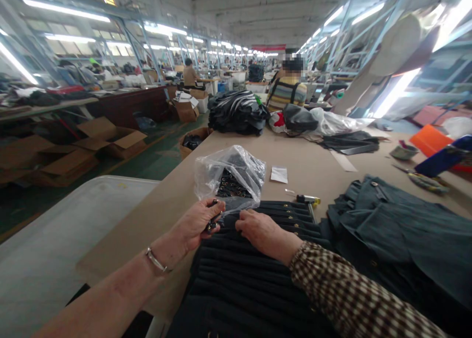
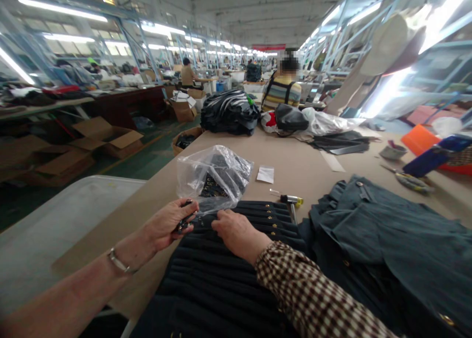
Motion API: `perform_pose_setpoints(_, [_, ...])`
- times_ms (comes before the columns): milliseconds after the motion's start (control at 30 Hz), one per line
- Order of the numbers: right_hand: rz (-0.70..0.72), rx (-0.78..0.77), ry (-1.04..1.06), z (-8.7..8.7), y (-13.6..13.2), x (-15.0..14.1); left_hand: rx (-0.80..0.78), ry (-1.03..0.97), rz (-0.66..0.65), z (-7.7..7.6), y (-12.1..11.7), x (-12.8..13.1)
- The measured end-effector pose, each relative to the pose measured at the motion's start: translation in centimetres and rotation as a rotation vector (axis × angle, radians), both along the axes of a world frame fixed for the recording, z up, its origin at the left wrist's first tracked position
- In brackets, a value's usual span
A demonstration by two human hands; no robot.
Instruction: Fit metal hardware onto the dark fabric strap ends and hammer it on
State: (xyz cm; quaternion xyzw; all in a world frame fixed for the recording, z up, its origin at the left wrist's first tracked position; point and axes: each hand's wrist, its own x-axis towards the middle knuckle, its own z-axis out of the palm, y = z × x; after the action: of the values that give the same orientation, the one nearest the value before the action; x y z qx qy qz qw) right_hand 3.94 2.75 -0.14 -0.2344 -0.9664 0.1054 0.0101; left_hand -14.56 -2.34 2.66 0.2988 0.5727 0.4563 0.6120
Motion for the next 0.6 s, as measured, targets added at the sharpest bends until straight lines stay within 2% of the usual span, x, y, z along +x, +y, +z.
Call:
perform_pose_setpoints(67, [-0.051, -0.026, 0.049, 0.4, 0.4, 0.6, -0.019, 0.090, -0.037, -0.4, 0.1, 0.6])
perform_pose_setpoints(133, [-0.169, -0.106, 0.109, 1.2, 1.1, 1.9, -0.040, 0.194, -0.097, -0.6, 0.5, 1.6])
perform_pose_setpoints(267, [-0.452, -0.473, 0.309, 2.9, 3.6, 5.8, -0.012, 0.262, -0.177, 0.2, 2.1, 5.4])
perform_pose_setpoints(367, [-0.535, -0.720, 0.430, 4.0, 6.0, 8.7, 0.063, 0.242, -0.216, 0.8, 4.0, 8.9])
perform_pose_setpoints(467, [-0.562, -0.796, 0.468, 4.6, 7.8, 10.6, 0.134, 0.273, -0.235, 0.8, 6.3, 11.6])
perform_pose_setpoints(600, [-0.589, -0.799, 0.467, 4.2, 9.3, 11.8, 0.140, 0.341, -0.260, 0.2, 8.7, 13.3])
